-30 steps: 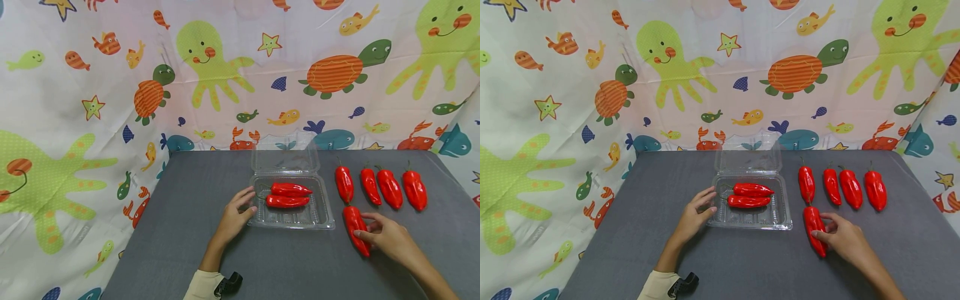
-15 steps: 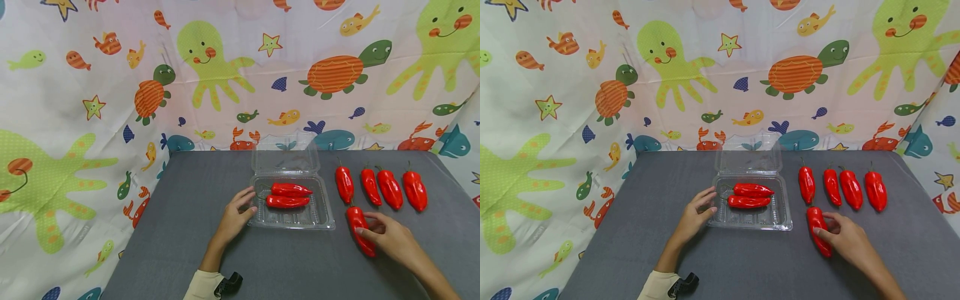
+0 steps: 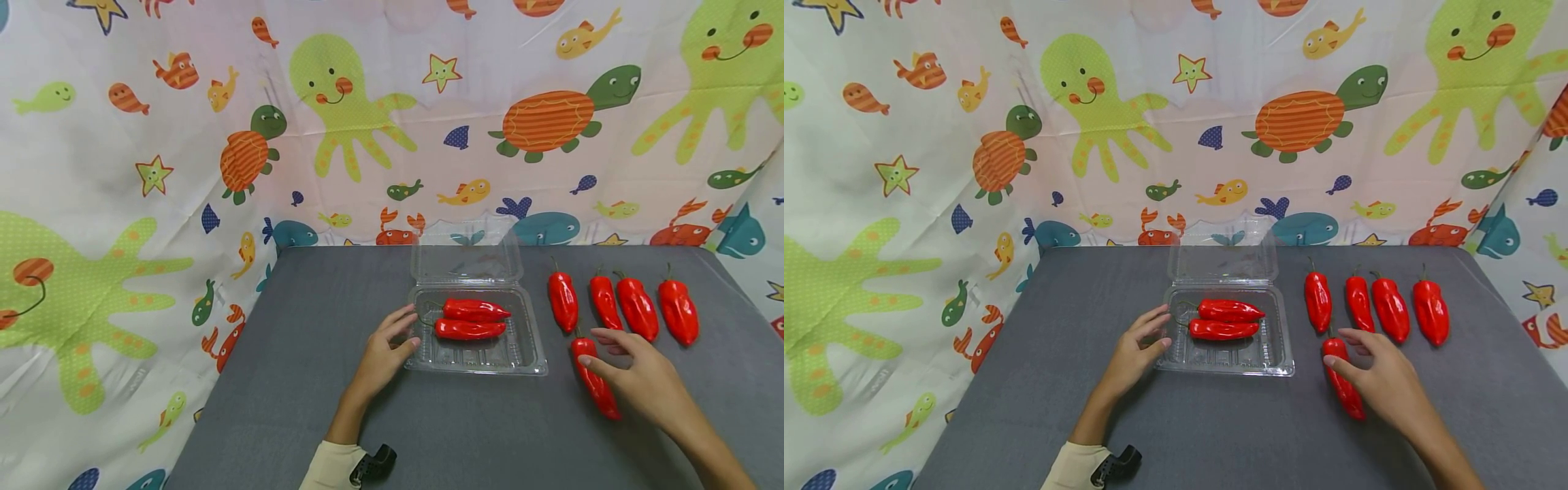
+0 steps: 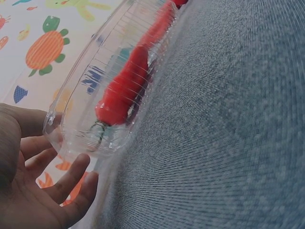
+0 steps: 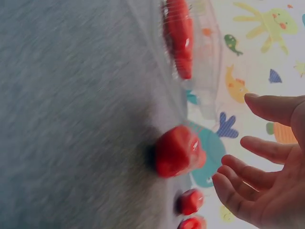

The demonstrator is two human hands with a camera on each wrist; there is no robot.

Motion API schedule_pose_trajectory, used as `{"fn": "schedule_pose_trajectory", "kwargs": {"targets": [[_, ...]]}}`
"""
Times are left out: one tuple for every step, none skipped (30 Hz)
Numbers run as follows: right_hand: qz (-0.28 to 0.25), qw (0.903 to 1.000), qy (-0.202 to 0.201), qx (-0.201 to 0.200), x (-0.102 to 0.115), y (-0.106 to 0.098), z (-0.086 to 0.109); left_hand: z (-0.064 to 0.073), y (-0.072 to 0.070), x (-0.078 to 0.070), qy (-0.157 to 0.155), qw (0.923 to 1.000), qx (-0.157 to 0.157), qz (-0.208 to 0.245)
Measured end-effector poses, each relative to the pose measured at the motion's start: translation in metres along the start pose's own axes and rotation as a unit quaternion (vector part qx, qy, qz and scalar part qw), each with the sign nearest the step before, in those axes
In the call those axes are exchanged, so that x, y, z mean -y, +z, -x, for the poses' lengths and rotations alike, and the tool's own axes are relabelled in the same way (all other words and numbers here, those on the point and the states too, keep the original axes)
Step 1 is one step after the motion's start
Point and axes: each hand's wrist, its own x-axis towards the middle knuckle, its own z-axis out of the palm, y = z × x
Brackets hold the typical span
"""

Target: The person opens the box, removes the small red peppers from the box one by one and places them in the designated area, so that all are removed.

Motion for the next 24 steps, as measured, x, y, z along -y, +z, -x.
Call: {"fn": "schedule_pose_trajectory", "kwargs": {"targets": [[-0.005,1.0,-0.002,-0.005,0.003,0.0,0.001,0.0,0.0,0.0,0.0,1.0,0.0,0.001],[-0.01,0.9999,-0.005,-0.01,0.007,0.0,0.001,0.0,0.0,0.0,0.0,1.0,0.0,0.0],[-0.015,0.9997,-0.008,-0.016,0.01,0.0,0.002,0.0,0.0,0.0,0.0,1.0,0.0,0.0],[-0.02,0.9995,-0.012,-0.02,0.014,0.0,0.002,0.0,0.0,0.0,0.001,1.0,0.001,0.0],[-0.025,0.9993,-0.015,-0.025,0.017,0.0,0.003,0.0,0.0,0.0,0.001,1.0,0.001,0.001],[-0.031,0.9989,-0.019,-0.028,0.021,0.0,0.003,0.0,0.0,0.0,0.001,1.0,0.0,0.002],[-0.036,0.9986,-0.023,-0.031,0.024,-0.001,0.004,0.0,0.0,0.0,0.002,1.0,0.001,0.002],[-0.043,0.9981,-0.028,-0.035,0.028,-0.001,0.004,0.0,0.0,0.0,0.002,1.0,0.0,0.002],[-0.049,0.9975,-0.033,-0.038,0.031,-0.002,0.005,0.0,0.0,0.0,0.002,1.0,0.0,0.003],[-0.057,0.9969,-0.037,-0.04,0.034,-0.002,0.005,0.0,0.0,0.0,0.002,1.0,0.0,0.003],[-0.065,0.9963,-0.04,-0.041,0.038,-0.003,0.005,0.0,0.0,0.0,0.002,1.0,0.0,0.004],[-0.072,0.9956,-0.043,-0.04,0.041,-0.003,0.005,0.0,0.0,0.0,0.002,1.0,0.0,0.004],[-0.08,0.995,-0.046,-0.039,0.044,-0.003,0.005,0.0,0.0,0.0,0.003,1.0,0.0,0.003],[-0.086,0.9942,-0.05,-0.04,0.047,-0.002,0.005,0.0,0.0,0.0,0.003,1.0,0.0,0.003],[-0.091,0.9936,-0.055,-0.04,0.05,-0.001,0.005,0.0,0.0,0.0,0.003,1.0,0.0,0.003],[-0.095,0.9928,-0.06,-0.041,0.053,0.0,0.005,0.0,0.0,0.0,0.004,1.0,0.0,0.004],[-0.098,0.992,-0.067,-0.043,0.055,0.001,0.005,0.001,0.0,0.0,0.004,1.0,0.0,0.004],[-0.098,0.9912,-0.075,-0.047,0.058,0.003,0.004,0.001,0.0,0.0,0.004,1.0,-0.001,0.004],[-0.1,0.99,-0.084,-0.053,0.061,0.005,0.003,0.001,-0.001,0.0,0.005,1.0,-0.001,0.004],[-0.102,0.9889,-0.092,-0.057,0.063,0.007,0.002,0.001,-0.001,0.0,0.004,1.0,0.0,0.004],[-0.105,0.9875,-0.101,-0.06,0.065,0.009,0.002,0.001,-0.001,0.0,0.004,1.0,0.0,0.004],[-0.11,0.9864,-0.107,-0.059,0.066,0.011,0.0,0.001,-0.001,0.0,0.004,1.0,0.001,0.004],[-0.115,0.9853,-0.112,-0.058,0.068,0.013,0.0,0.001,-0.001,0.0,0.005,1.0,0.001,0.004],[-0.122,0.9843,-0.115,-0.055,0.069,0.015,-0.001,0.001,-0.001,0.0,0.004,1.0,0.001,0.005]]}}
